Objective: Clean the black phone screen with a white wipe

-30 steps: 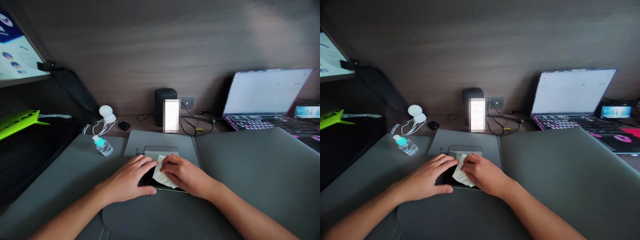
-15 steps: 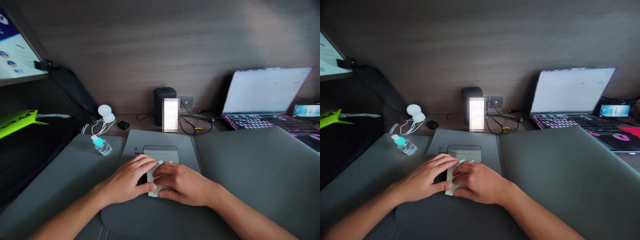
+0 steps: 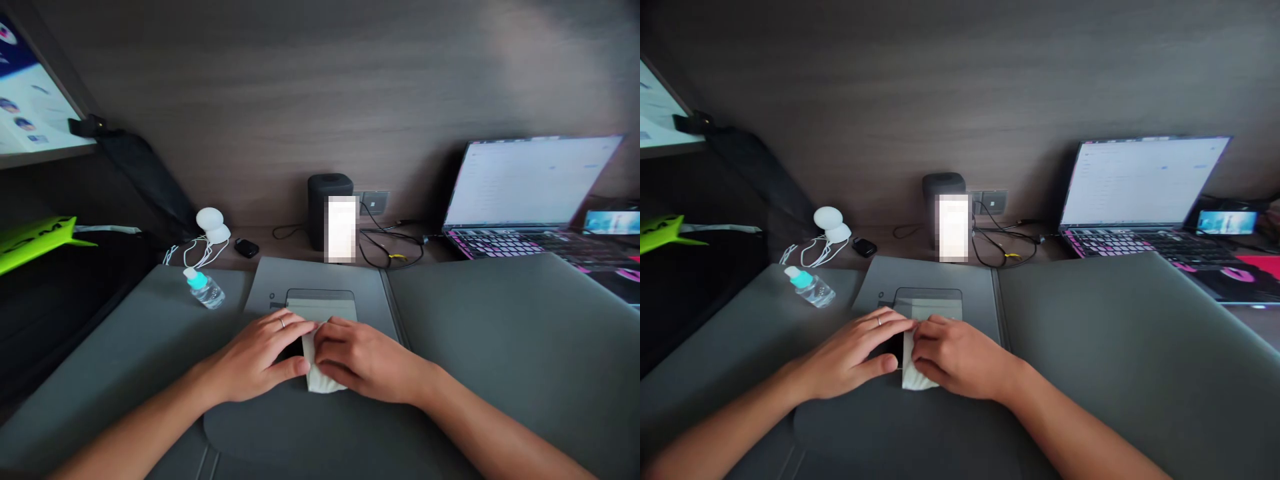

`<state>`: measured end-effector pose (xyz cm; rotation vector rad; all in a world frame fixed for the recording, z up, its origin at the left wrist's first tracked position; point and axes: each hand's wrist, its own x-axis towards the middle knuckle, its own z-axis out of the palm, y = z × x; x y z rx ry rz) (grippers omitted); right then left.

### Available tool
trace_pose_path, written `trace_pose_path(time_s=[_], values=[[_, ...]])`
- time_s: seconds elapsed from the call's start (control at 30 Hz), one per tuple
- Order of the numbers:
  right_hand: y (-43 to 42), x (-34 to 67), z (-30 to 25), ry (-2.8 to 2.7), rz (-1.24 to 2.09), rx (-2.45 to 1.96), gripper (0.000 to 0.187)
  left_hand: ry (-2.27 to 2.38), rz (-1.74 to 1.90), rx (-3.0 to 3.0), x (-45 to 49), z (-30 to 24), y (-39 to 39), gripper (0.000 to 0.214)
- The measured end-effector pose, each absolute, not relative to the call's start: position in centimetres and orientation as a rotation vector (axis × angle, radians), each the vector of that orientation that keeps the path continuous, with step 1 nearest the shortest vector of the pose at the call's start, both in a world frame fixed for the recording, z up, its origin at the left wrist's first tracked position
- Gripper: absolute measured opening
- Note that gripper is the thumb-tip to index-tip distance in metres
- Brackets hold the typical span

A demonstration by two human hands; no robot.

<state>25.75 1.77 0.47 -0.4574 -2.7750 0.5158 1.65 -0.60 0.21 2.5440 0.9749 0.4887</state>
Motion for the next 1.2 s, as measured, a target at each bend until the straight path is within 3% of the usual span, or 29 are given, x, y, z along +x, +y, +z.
trace_pose_path(time_s=[1.2], values=[[2.03, 26.27, 0.54, -2.768, 0.578, -0.407, 0.031, 0.901, 0.485, 2.418, 1.55, 0.56, -0.44, 0.059]])
